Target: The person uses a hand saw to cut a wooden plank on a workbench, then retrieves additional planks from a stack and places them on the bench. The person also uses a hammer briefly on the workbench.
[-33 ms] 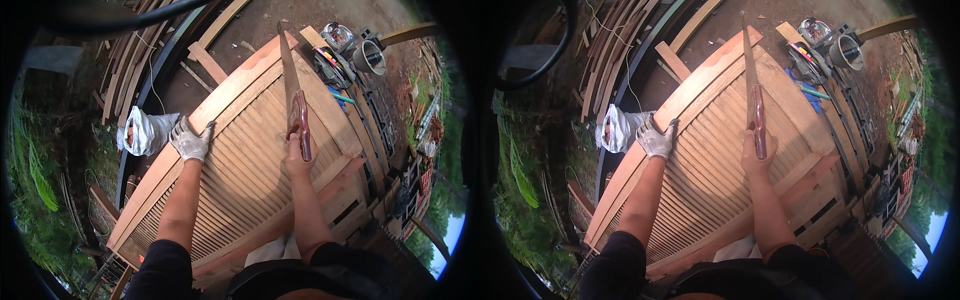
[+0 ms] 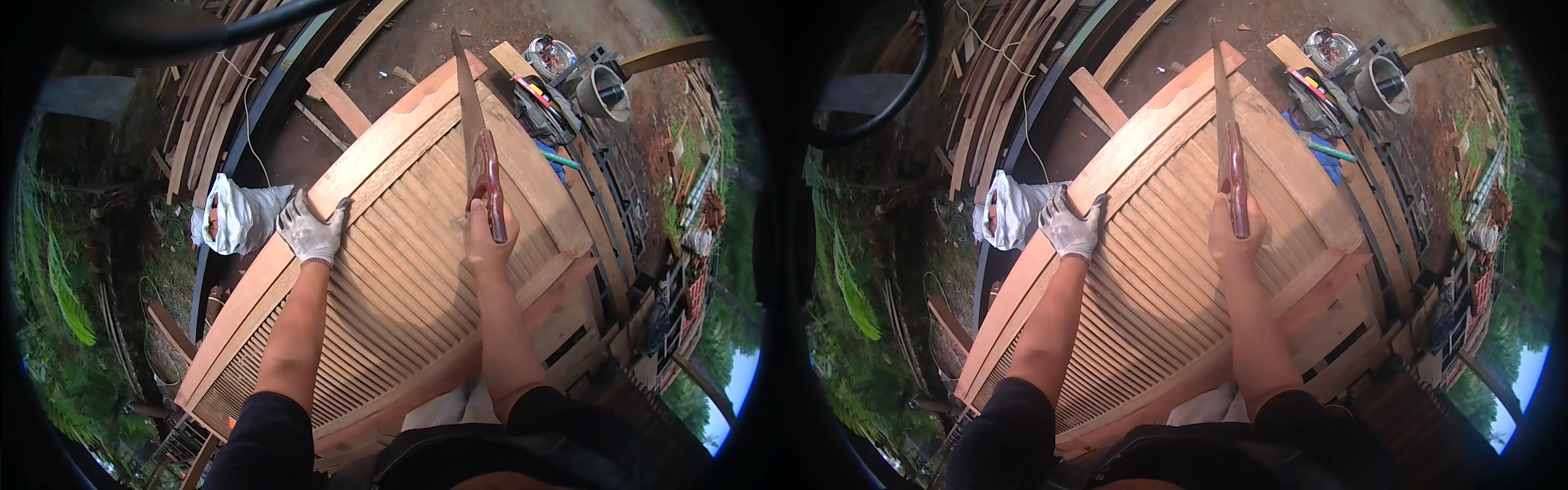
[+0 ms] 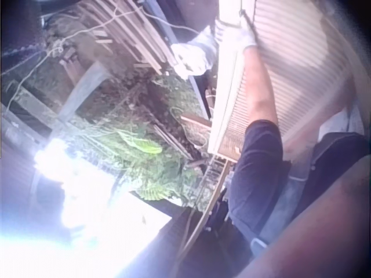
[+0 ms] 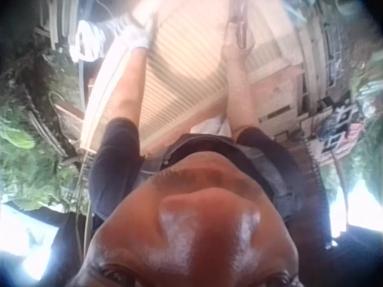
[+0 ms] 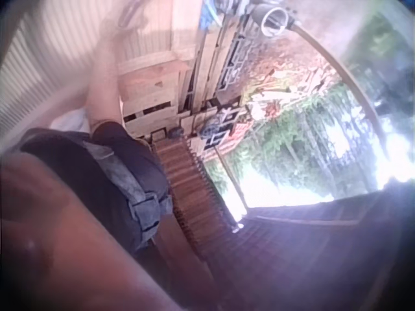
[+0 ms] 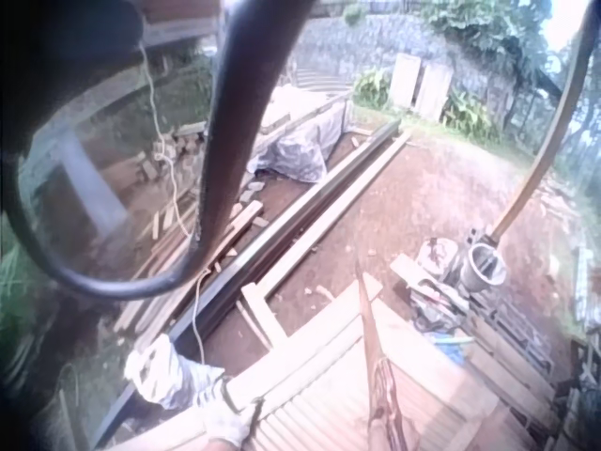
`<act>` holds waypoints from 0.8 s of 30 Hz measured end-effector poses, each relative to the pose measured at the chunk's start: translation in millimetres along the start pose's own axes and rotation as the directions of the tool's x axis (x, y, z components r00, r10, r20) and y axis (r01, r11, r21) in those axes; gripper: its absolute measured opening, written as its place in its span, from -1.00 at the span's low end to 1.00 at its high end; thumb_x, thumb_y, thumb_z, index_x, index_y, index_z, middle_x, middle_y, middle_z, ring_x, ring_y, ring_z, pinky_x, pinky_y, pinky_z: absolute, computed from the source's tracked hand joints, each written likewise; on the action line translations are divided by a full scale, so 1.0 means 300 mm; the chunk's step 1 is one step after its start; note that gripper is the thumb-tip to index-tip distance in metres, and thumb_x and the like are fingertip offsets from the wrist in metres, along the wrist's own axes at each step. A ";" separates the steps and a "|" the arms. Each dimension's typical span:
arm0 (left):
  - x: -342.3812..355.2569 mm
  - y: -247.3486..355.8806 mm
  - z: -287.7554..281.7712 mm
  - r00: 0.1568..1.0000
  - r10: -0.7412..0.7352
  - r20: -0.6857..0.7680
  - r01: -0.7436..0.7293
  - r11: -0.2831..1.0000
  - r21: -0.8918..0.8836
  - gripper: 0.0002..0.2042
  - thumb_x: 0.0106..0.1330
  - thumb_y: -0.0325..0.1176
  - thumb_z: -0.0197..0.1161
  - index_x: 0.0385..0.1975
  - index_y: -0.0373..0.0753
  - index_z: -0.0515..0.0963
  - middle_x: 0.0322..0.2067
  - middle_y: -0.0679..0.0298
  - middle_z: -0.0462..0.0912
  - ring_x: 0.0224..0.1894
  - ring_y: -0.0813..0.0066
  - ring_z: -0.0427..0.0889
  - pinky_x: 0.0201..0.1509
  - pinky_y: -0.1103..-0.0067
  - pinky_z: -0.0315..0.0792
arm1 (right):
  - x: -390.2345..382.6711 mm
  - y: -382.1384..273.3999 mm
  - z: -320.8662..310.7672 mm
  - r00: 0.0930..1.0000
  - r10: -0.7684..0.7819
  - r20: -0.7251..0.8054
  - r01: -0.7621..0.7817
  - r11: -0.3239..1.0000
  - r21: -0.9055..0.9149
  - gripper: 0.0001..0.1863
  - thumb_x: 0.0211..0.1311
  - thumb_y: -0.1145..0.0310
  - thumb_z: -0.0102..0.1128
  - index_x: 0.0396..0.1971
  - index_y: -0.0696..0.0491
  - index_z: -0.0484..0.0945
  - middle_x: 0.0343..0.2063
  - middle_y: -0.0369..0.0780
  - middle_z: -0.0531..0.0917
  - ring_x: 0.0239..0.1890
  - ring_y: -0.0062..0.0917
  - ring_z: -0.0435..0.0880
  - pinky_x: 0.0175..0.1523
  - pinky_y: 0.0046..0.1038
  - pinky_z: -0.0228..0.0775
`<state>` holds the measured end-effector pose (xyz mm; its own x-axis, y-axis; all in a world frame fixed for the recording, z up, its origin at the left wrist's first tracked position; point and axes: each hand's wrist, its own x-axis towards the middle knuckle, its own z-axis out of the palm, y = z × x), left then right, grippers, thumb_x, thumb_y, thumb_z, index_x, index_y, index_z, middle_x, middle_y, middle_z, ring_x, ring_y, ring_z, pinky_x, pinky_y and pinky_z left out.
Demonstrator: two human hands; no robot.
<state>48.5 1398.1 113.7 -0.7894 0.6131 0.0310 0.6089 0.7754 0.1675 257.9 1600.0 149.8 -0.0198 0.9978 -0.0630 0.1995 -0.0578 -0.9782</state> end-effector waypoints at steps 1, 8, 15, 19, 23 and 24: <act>-0.004 0.014 0.007 1.000 0.017 -0.002 -0.017 1.000 -0.002 -0.15 0.09 0.34 0.37 0.24 -0.21 0.44 0.15 0.04 0.54 0.27 0.07 0.41 0.43 0.21 0.14 | 0.046 0.013 -0.003 1.000 0.011 -0.021 -0.011 1.000 0.000 -0.83 0.21 0.43 0.15 -0.32 0.22 0.65 -0.55 -0.22 0.64 -0.42 -0.57 0.61 -0.25 -0.41 0.43; 0.011 0.009 0.031 0.999 0.050 -0.012 -0.050 0.998 -0.026 -0.15 0.11 0.32 0.36 0.27 -0.18 0.41 0.16 0.05 0.52 0.30 0.08 0.38 0.44 0.21 0.11 | 0.072 -0.033 -0.017 0.993 0.097 0.061 -0.095 0.995 -0.035 -0.83 0.27 0.41 0.20 -0.33 0.23 0.63 -0.59 -0.24 0.61 -0.51 -0.65 0.52 -0.34 -0.46 0.39; 0.012 0.038 0.023 0.999 0.049 0.007 -0.049 0.998 -0.041 -0.14 0.09 0.30 0.40 0.26 -0.23 0.42 0.14 0.03 0.53 0.27 0.07 0.40 0.43 0.22 0.14 | 0.061 -0.001 -0.023 0.999 0.033 -0.040 -0.035 0.999 -0.033 -0.84 0.21 0.44 0.17 -0.31 0.23 0.60 -0.57 -0.14 0.64 -0.47 -0.50 0.61 -0.27 -0.40 0.44; 0.025 0.064 0.033 0.995 0.095 -0.013 -0.096 0.995 -0.037 -0.16 0.11 0.31 0.38 0.24 -0.22 0.43 0.15 0.05 0.53 0.27 0.08 0.40 0.42 0.23 0.16 | 0.353 -0.019 0.036 1.000 0.013 -0.024 -0.013 1.000 0.001 -0.77 0.23 0.38 0.13 -0.53 0.21 0.56 -0.69 -0.19 0.55 -0.55 -0.61 0.49 -0.38 -0.38 0.34; 0.002 -0.003 0.004 1.000 -0.014 0.017 0.014 1.000 -0.002 -0.15 0.10 0.33 0.37 0.26 -0.20 0.43 0.16 0.03 0.52 0.30 0.06 0.38 0.43 0.20 0.13 | -0.295 -0.016 -0.129 0.999 0.043 0.032 -0.044 0.998 0.050 -0.58 0.25 0.53 0.13 0.13 0.22 0.58 -0.53 -0.33 0.57 -0.59 -0.71 0.46 -0.46 -0.62 0.32; 0.006 0.002 -0.002 1.000 -0.015 0.026 0.015 1.000 0.007 -0.15 0.11 0.33 0.37 0.27 -0.19 0.42 0.16 0.03 0.52 0.30 0.06 0.38 0.44 0.20 0.13 | -0.283 -0.007 -0.122 1.000 0.013 0.029 -0.013 1.000 0.015 -0.60 0.25 0.52 0.14 0.10 0.23 0.59 -0.53 -0.33 0.57 -0.59 -0.71 0.46 -0.46 -0.62 0.33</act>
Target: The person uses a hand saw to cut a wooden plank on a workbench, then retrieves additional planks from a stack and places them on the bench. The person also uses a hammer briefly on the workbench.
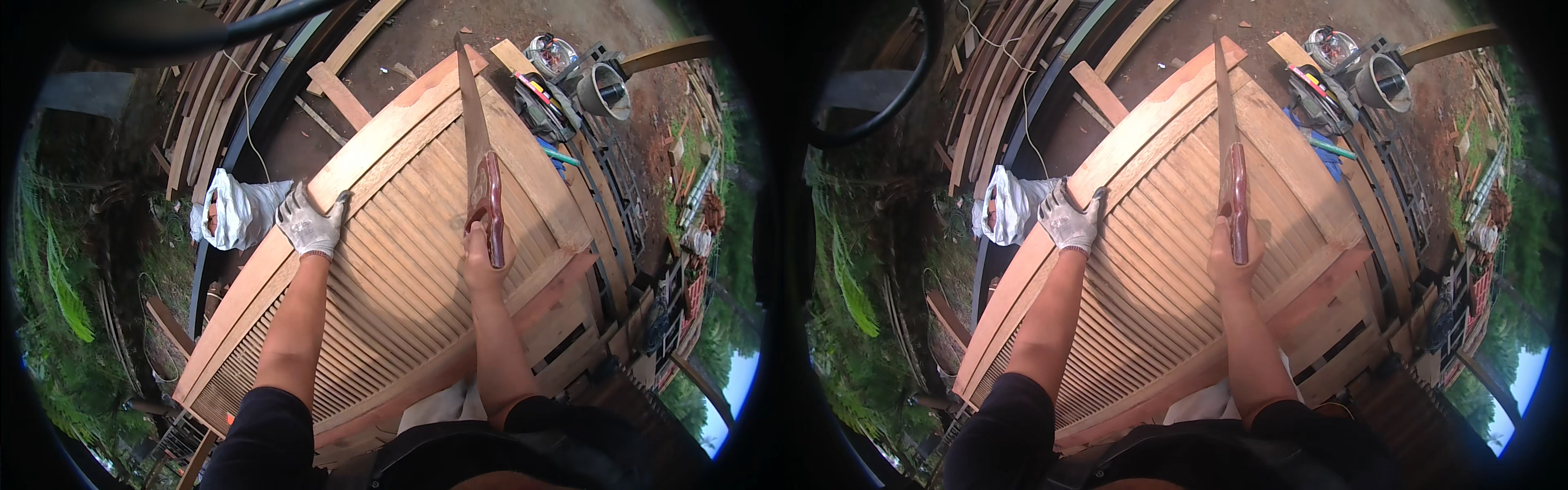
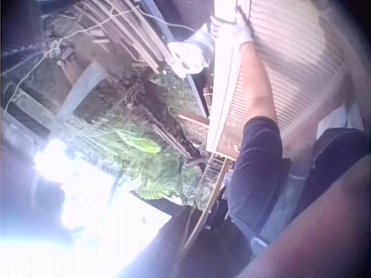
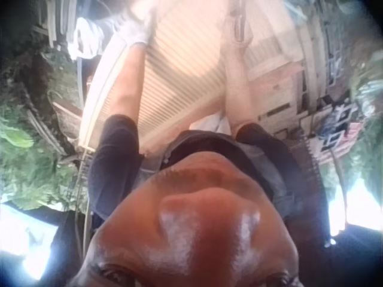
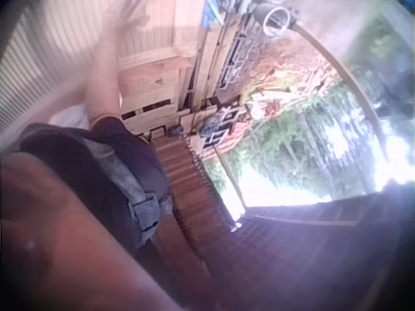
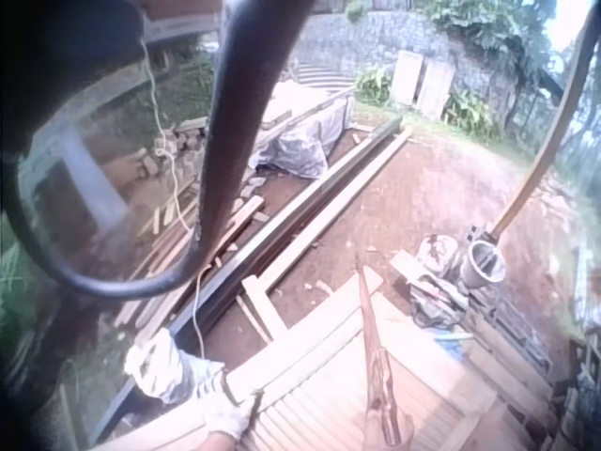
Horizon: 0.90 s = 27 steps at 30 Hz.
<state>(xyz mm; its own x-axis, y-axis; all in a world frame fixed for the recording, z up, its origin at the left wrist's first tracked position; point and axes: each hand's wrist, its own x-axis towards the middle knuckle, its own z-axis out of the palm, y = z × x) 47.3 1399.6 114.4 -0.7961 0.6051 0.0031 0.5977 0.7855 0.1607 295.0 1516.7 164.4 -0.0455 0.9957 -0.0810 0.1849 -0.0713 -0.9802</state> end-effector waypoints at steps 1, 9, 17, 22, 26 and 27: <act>0.020 0.008 0.003 1.000 0.010 -0.024 -0.011 1.000 -0.017 -0.15 0.11 0.33 0.37 0.27 -0.19 0.42 0.16 0.04 0.52 0.30 0.06 0.38 0.44 0.20 0.12 | 0.034 0.012 0.012 0.999 -0.032 -0.002 0.032 0.999 -0.038 -0.62 0.25 0.52 0.15 0.07 0.23 0.60 -0.53 -0.33 0.57 -0.59 -0.71 0.47 -0.46 -0.61 0.33; -0.001 0.022 0.038 0.997 0.078 -0.021 -0.078 0.997 -0.013 -0.15 0.11 0.34 0.36 0.27 -0.18 0.42 0.17 0.10 0.53 0.29 0.09 0.39 0.44 0.21 0.13 | 0.437 0.027 0.115 0.998 -0.049 -0.044 0.048 0.998 -0.027 -0.83 0.21 0.41 0.20 -0.45 0.22 0.60 -0.63 -0.16 0.61 -0.52 -0.55 0.56 -0.33 -0.38 0.40; 0.019 0.051 0.051 0.995 0.093 -0.027 -0.094 0.994 -0.061 -0.09 0.06 0.38 0.36 0.29 -0.20 0.41 0.17 0.06 0.52 0.29 0.08 0.38 0.46 0.20 0.09 | 0.453 0.085 0.096 0.985 -0.131 -0.113 0.120 0.988 -0.097 -0.82 0.22 0.39 0.21 -0.35 0.21 0.63 -0.51 -0.05 0.69 -0.47 -0.42 0.66 -0.28 -0.35 0.46; 0.013 0.002 0.052 0.996 0.079 -0.031 -0.080 0.996 -0.042 -0.08 0.06 0.39 0.35 0.28 -0.22 0.41 0.16 0.05 0.52 0.30 0.07 0.37 0.46 0.18 0.08 | 0.326 0.033 0.090 0.999 0.033 -0.009 -0.034 0.998 -0.059 -0.85 0.21 0.45 0.21 -0.30 0.21 0.64 -0.50 -0.11 0.69 -0.45 -0.47 0.63 -0.26 -0.38 0.46; 0.000 -0.018 0.028 0.999 0.046 -0.019 -0.045 0.999 0.003 -0.09 0.07 0.38 0.35 0.28 -0.20 0.40 0.19 0.08 0.50 0.30 0.08 0.36 0.46 0.18 0.07 | -0.062 0.051 -0.040 0.999 -0.029 0.016 0.030 0.996 -0.085 -0.61 0.18 0.55 0.18 0.04 0.26 0.61 -0.32 -0.07 0.75 -0.21 -0.38 0.76 -0.06 -0.40 0.53; 0.003 -0.021 0.043 0.997 0.060 -0.043 -0.060 0.998 0.015 -0.10 0.06 0.38 0.35 0.28 -0.19 0.41 0.19 0.09 0.50 0.30 0.08 0.37 0.46 0.18 0.08 | 0.006 0.050 -0.014 1.000 -0.001 0.008 0.002 0.996 -0.094 -0.64 0.19 0.53 0.18 0.01 0.25 0.61 -0.33 -0.06 0.75 -0.24 -0.36 0.76 -0.08 -0.39 0.53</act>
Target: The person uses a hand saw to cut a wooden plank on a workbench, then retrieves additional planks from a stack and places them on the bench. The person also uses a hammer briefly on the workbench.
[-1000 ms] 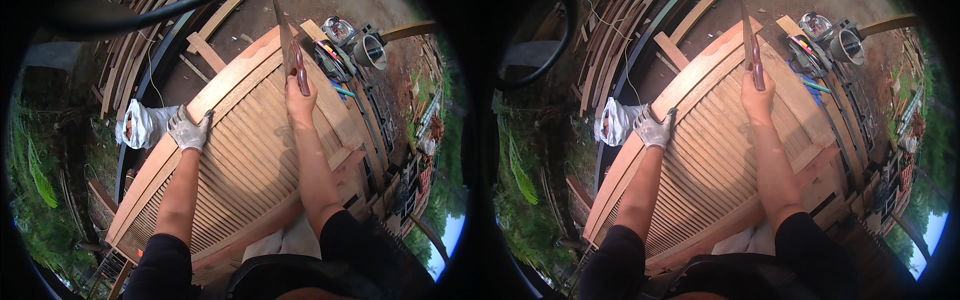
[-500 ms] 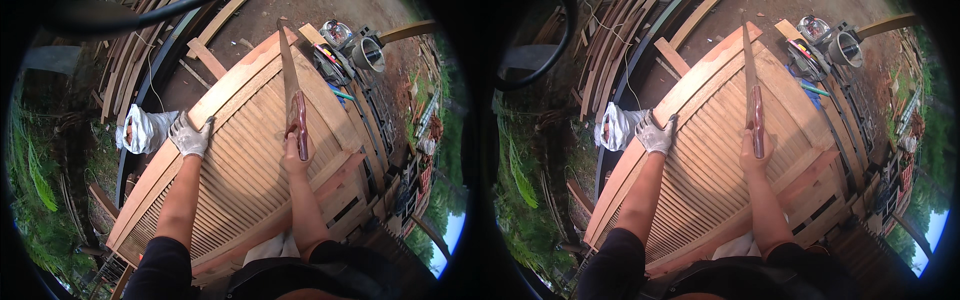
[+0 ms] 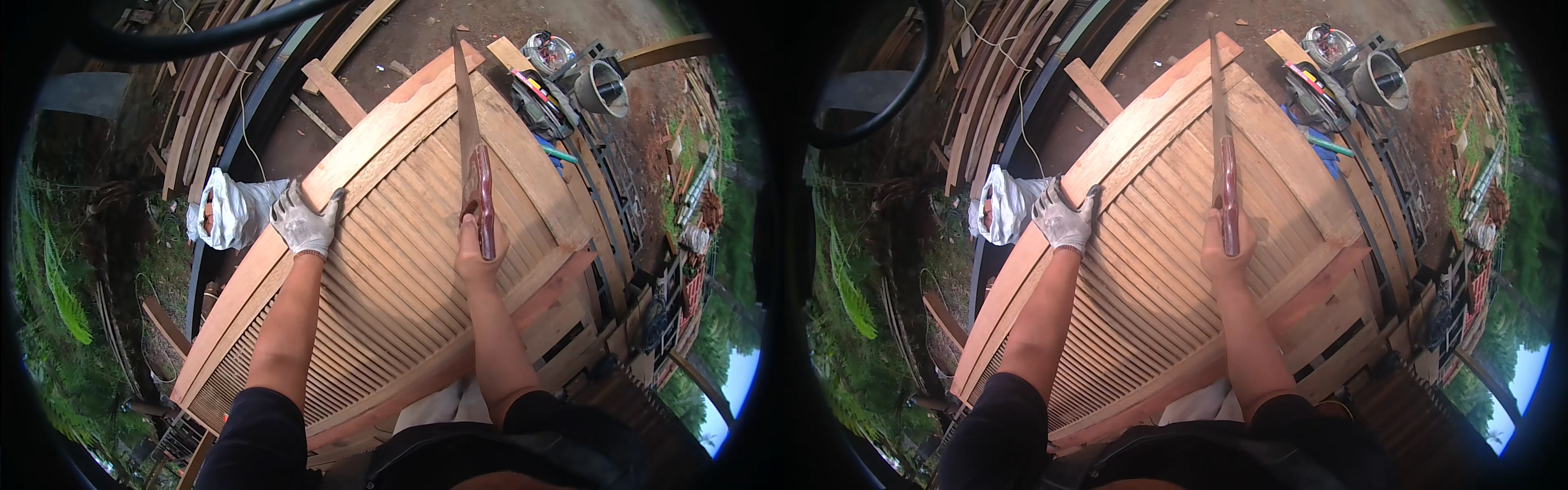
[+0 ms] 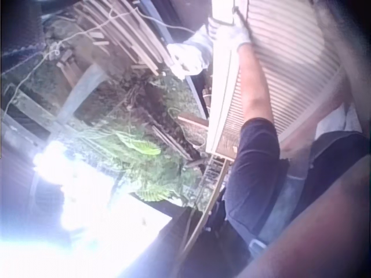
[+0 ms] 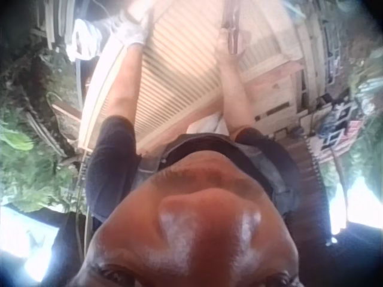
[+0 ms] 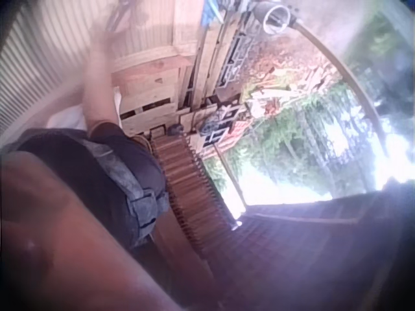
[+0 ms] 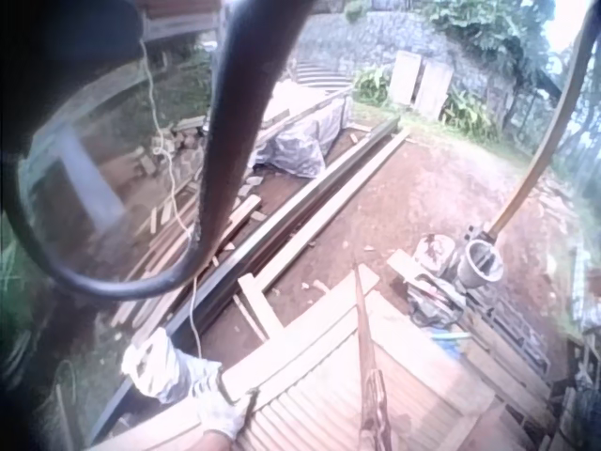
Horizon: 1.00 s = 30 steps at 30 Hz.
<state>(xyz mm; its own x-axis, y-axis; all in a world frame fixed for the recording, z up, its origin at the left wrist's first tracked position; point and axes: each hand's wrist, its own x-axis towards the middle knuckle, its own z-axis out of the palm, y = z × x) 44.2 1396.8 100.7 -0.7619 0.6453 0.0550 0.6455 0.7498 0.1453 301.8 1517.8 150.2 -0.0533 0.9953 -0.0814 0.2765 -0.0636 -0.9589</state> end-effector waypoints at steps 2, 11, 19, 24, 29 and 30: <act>0.004 0.036 -0.001 1.000 0.021 0.018 -0.020 0.999 -0.030 -0.10 0.07 0.37 0.36 0.28 -0.20 0.41 0.19 0.09 0.50 0.30 0.08 0.37 0.46 0.18 0.08 | 0.252 0.001 0.084 0.997 -0.056 -0.062 0.057 0.998 0.006 -0.78 0.22 0.44 0.18 -0.19 0.23 0.61 -0.44 -0.06 0.70 -0.40 -0.36 0.69 -0.21 -0.35 0.49; 0.001 0.011 -0.022 0.996 -0.057 0.064 0.058 0.998 -0.026 -0.09 0.06 0.35 0.38 0.31 -0.20 0.38 0.22 0.09 0.47 0.32 0.08 0.33 0.47 0.17 0.07 | -0.127 0.003 -0.035 1.000 -0.024 -0.011 0.024 1.000 -0.017 -0.62 0.21 0.54 0.17 0.04 0.31 0.58 -0.32 -0.02 0.73 -0.29 -0.38 0.73 -0.11 -0.40 0.54; 0.023 0.054 0.005 0.999 0.052 -0.004 -0.053 0.992 -0.112 -0.16 0.08 0.29 0.40 0.25 -0.19 0.42 0.15 0.05 0.53 0.27 0.03 0.39 0.43 0.19 0.13 | 0.395 0.033 0.140 0.980 -0.171 -0.101 0.165 0.984 -0.067 -0.84 0.20 0.43 0.23 -0.33 0.24 0.59 -0.51 -0.02 0.67 -0.47 -0.25 0.68 -0.31 -0.27 0.45; 0.007 0.024 -0.016 0.999 -0.026 0.034 0.027 0.998 -0.056 -0.13 0.09 0.33 0.37 0.28 -0.17 0.41 0.18 0.06 0.51 0.29 0.05 0.36 0.45 0.18 0.09 | -0.016 0.051 0.029 0.995 -0.032 -0.094 0.033 0.999 0.009 -0.64 0.22 0.45 0.20 0.00 0.26 0.62 -0.29 -0.02 0.75 -0.26 -0.31 0.76 -0.08 -0.38 0.56; 0.012 0.072 -0.003 0.998 0.057 -0.012 -0.057 0.997 -0.061 -0.17 0.10 0.31 0.38 0.22 -0.22 0.45 0.16 0.04 0.54 0.27 0.05 0.41 0.41 0.21 0.17 | 0.450 0.018 0.128 0.987 -0.124 -0.102 0.128 0.991 0.035 -0.84 0.24 0.41 0.19 -0.40 0.22 0.57 -0.56 -0.06 0.63 -0.51 -0.35 0.60 -0.33 -0.32 0.41; 0.016 0.074 0.017 0.997 0.079 -0.016 -0.080 0.994 -0.073 -0.17 0.10 0.31 0.39 0.23 -0.20 0.44 0.17 0.06 0.53 0.28 0.06 0.41 0.40 0.21 0.19 | 0.549 -0.006 0.130 0.987 -0.118 -0.106 0.119 0.993 0.002 -0.83 0.25 0.40 0.18 -0.43 0.21 0.56 -0.60 -0.10 0.61 -0.53 -0.41 0.57 -0.36 -0.34 0.39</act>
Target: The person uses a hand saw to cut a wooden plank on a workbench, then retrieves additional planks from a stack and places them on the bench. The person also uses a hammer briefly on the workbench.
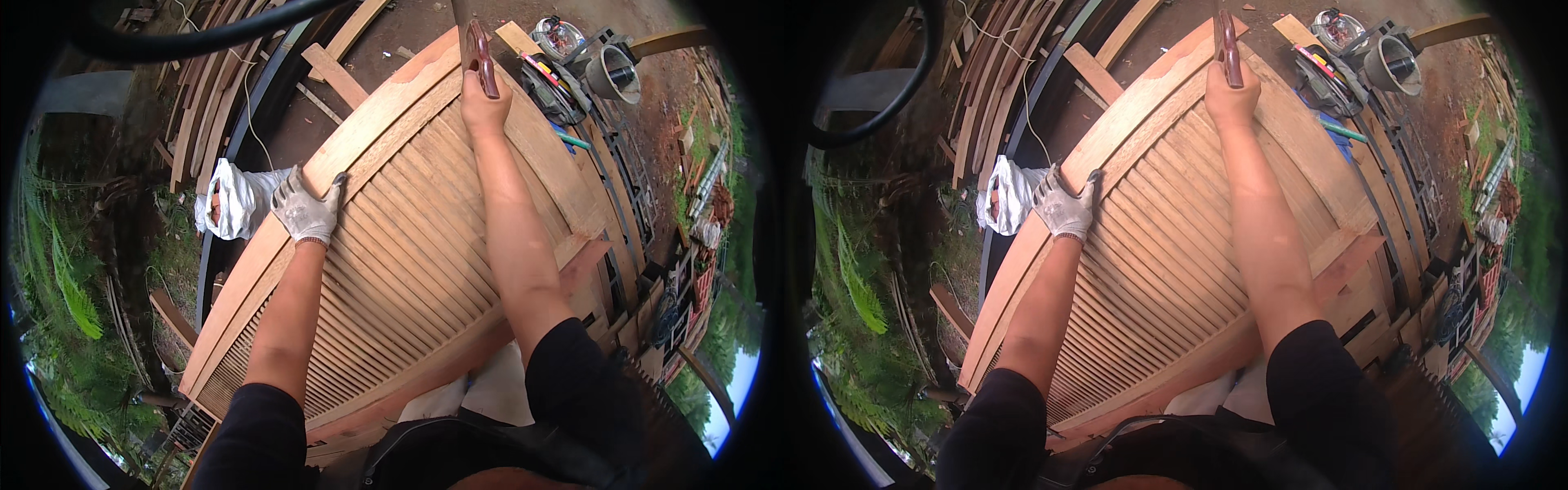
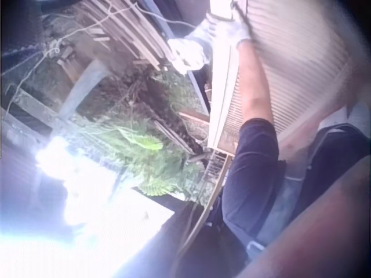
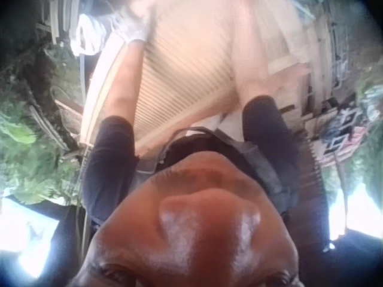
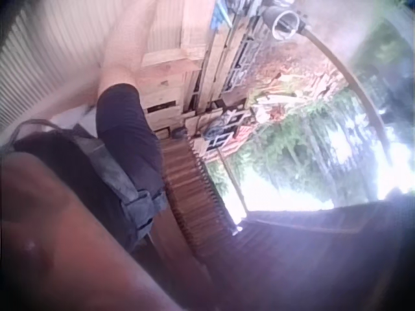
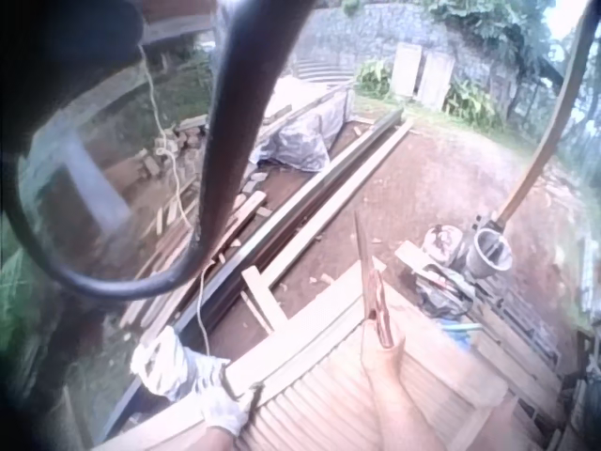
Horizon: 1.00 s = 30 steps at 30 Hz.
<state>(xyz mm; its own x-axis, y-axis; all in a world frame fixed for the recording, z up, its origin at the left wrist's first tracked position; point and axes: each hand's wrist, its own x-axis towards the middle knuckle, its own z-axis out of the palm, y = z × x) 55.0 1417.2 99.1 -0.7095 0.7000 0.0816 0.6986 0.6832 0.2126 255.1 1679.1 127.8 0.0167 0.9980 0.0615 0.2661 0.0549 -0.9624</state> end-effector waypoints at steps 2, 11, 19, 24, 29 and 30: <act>0.002 0.001 0.005 0.999 -0.033 0.038 0.033 0.999 -0.006 -0.13 0.07 0.33 0.38 0.27 -0.19 0.41 0.17 0.06 0.52 0.30 0.07 0.37 0.43 0.20 0.13 | 0.010 -0.031 0.000 0.999 0.016 0.030 -0.016 1.000 -0.009 -0.84 0.25 0.41 0.19 -0.46 0.20 0.56 -0.63 -0.16 0.59 -0.55 -0.51 0.52 -0.38 -0.36 0.36; -0.010 -0.029 -0.002 0.996 -0.079 0.050 0.076 0.995 0.066 -0.10 0.07 0.35 0.36 0.31 -0.16 0.38 0.19 0.07 0.49 0.30 0.06 0.36 0.44 0.18 0.10 | -0.250 0.003 -0.042 0.994 -0.103 -0.040 0.101 0.993 -0.068 -0.81 0.16 0.44 0.23 -0.27 0.23 0.63 -0.50 0.03 0.66 -0.42 -0.23 0.72 -0.25 -0.27 0.50; -0.023 -0.069 -0.021 0.988 -0.149 0.052 0.146 0.988 0.050 -0.11 0.08 0.34 0.37 0.28 -0.22 0.40 0.15 -0.01 0.51 0.29 0.02 0.36 0.45 0.17 0.10 | -0.611 -0.074 -0.169 0.997 -0.061 0.040 0.062 0.998 -0.027 -0.60 0.17 0.50 0.16 0.04 0.25 0.62 -0.24 0.04 0.74 -0.16 -0.28 0.79 0.01 -0.37 0.55; 0.001 -0.017 -0.002 0.998 -0.063 0.023 0.063 0.998 -0.006 -0.09 0.07 0.37 0.36 0.29 -0.21 0.39 0.15 0.02 0.52 0.29 0.04 0.37 0.45 0.17 0.09 | -0.152 -0.030 -0.009 1.000 -0.002 -0.025 0.003 1.000 0.019 -0.85 0.26 0.43 0.21 -0.42 0.21 0.61 -0.64 -0.23 0.60 -0.57 -0.54 0.53 -0.40 -0.36 0.36; -0.013 -0.035 -0.002 0.997 -0.070 0.039 0.069 0.998 0.010 -0.12 0.07 0.34 0.38 0.27 -0.20 0.41 0.15 0.00 0.52 0.28 0.03 0.38 0.44 0.16 0.11 | -0.215 -0.005 -0.028 0.998 -0.065 -0.020 0.064 0.997 -0.053 -0.83 0.27 0.39 0.23 -0.39 0.21 0.62 -0.64 -0.28 0.58 -0.58 -0.62 0.51 -0.42 -0.45 0.34; -0.019 -0.054 -0.008 0.994 -0.106 0.032 0.105 0.994 0.028 -0.12 0.07 0.34 0.38 0.27 -0.20 0.41 0.15 0.00 0.52 0.28 0.03 0.38 0.44 0.16 0.11 | -0.408 -0.023 -0.092 0.991 -0.134 0.003 0.134 0.990 -0.036 -0.80 0.28 0.42 0.20 -0.22 0.25 0.63 -0.59 -0.28 0.59 -0.57 -0.62 0.52 -0.41 -0.48 0.37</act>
<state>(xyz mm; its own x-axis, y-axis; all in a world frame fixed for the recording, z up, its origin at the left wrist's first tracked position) 47.6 1401.6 97.6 -0.7759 0.6303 0.0271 0.6227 0.7583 0.1928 277.9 1555.8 134.3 -0.0216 0.9817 0.1891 0.3007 0.1868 -0.9352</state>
